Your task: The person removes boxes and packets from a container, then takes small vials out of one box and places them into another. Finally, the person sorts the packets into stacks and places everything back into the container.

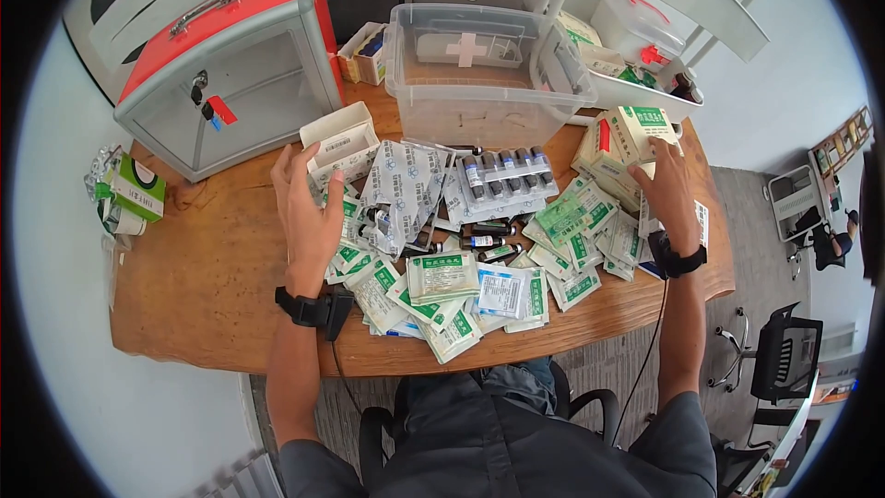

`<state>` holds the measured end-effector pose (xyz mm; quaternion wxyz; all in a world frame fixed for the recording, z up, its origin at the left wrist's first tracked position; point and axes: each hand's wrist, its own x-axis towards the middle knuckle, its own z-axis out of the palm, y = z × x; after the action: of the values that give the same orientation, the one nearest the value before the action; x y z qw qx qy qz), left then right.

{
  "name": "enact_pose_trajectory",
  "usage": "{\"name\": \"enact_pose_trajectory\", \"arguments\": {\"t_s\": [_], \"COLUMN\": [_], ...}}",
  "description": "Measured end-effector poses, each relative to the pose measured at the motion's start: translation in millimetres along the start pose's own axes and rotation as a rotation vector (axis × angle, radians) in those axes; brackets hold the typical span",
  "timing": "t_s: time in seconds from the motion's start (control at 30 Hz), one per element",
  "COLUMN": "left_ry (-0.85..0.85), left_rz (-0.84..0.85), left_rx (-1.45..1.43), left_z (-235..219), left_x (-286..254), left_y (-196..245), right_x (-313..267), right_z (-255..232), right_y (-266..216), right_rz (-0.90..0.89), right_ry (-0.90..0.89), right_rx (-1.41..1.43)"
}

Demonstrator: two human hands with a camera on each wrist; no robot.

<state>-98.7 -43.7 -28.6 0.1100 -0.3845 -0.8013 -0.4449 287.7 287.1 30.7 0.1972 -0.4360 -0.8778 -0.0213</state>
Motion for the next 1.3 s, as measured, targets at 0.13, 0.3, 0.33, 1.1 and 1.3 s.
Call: {"name": "enact_pose_trajectory", "arguments": {"t_s": [0.13, 0.3, 0.33, 1.1, 1.3], "left_ry": [0.034, 0.068, 0.07, -0.313, -0.38], "left_rz": [0.02, 0.126, 0.122, 0.193, 0.112], "left_rx": [-0.024, -0.048, -0.05, 0.177, 0.175], "left_z": [-2, -1, -1, 0, 7], "left_x": [-1, -4, -4, -40, -37], "left_y": [6, 17, 19, 65, 66], "right_x": [0, -9, -13, -27, -25], "right_z": [-1, -23, -30, 45, 42], "right_y": [-14, -60, -76, -150, -135], "right_rz": [0.001, -0.144, -0.148, -0.345, -0.268], "right_ry": [-0.005, 0.111, 0.11, -0.204, -0.283], "right_rx": [-0.085, -0.026, -0.029, 0.481, 0.656]}}
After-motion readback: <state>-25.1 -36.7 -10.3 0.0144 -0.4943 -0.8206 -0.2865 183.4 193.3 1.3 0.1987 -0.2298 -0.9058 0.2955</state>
